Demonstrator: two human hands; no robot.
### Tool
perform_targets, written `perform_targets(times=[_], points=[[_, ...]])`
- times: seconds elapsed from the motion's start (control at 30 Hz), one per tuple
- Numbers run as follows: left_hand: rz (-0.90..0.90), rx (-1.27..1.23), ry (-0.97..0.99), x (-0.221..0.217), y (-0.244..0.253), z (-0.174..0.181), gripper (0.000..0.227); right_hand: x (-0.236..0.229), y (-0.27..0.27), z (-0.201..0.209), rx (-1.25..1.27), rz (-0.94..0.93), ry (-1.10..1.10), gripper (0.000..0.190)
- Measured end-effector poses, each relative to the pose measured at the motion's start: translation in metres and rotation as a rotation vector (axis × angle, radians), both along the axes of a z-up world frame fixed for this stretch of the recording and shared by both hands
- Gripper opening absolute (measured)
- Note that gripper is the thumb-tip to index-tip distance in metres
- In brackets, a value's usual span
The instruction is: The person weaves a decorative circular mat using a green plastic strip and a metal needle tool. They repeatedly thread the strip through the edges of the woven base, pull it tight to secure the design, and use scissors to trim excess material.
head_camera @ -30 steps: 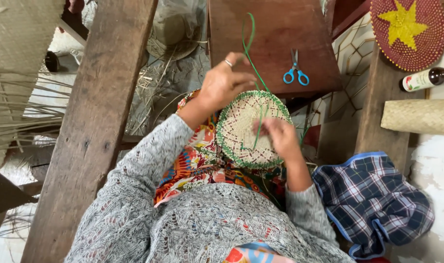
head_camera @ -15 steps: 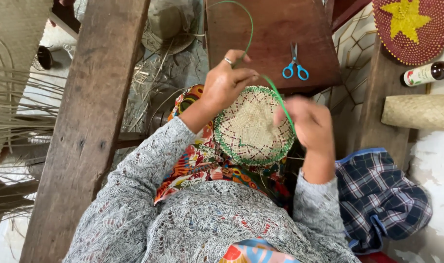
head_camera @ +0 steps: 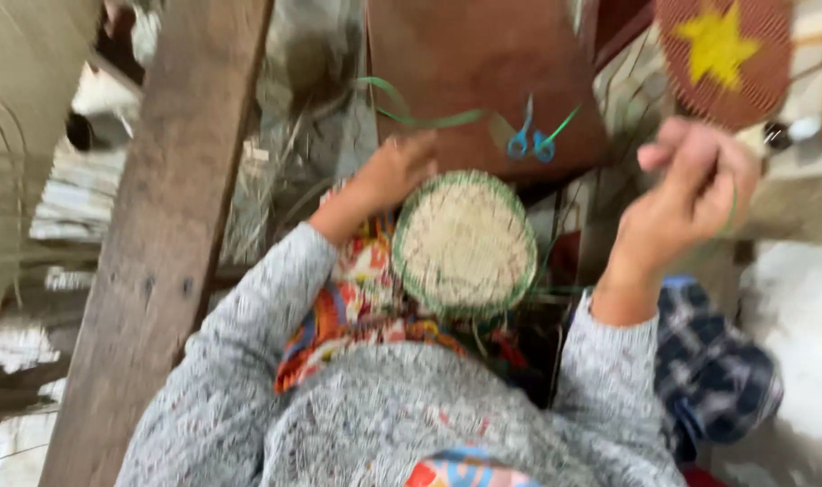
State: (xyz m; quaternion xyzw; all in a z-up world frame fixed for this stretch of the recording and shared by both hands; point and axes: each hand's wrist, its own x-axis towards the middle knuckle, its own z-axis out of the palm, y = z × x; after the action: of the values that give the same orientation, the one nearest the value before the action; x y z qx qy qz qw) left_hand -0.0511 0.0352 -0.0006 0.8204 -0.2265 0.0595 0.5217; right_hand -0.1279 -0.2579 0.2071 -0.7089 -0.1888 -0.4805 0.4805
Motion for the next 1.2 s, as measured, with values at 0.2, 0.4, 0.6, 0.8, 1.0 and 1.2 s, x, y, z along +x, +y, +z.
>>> perform_targets(times=[0.2,0.4,0.6,0.8,1.0,1.2], points=[[-0.501,0.038,0.024,-0.079,-0.04,0.139,0.04,-0.043,0.039,-0.004,-0.159,0.314,0.076,0.024],[-0.386,0.62,-0.195,-0.102,-0.078,0.129,0.035,-0.034,0.048,-0.058,-0.299,0.099,0.396,0.017],[-0.068,0.87,-0.565,-0.135,-0.052,0.186,0.022,-0.026,0.038,-0.078,-0.357,0.021,0.605,0.028],[-0.011,0.524,-0.626,-0.096,-0.042,0.242,0.013,-0.007,0.016,-0.084,-0.759,-0.013,0.382,0.022],[-0.184,0.391,0.133,-0.069,-0.059,0.232,0.048,0.004,0.019,-0.033,-0.706,-0.049,0.217,0.024],[-0.311,-0.39,0.288,-0.019,-0.07,0.193,0.027,0.006,0.028,0.031,-0.395,0.359,0.31,0.041]])
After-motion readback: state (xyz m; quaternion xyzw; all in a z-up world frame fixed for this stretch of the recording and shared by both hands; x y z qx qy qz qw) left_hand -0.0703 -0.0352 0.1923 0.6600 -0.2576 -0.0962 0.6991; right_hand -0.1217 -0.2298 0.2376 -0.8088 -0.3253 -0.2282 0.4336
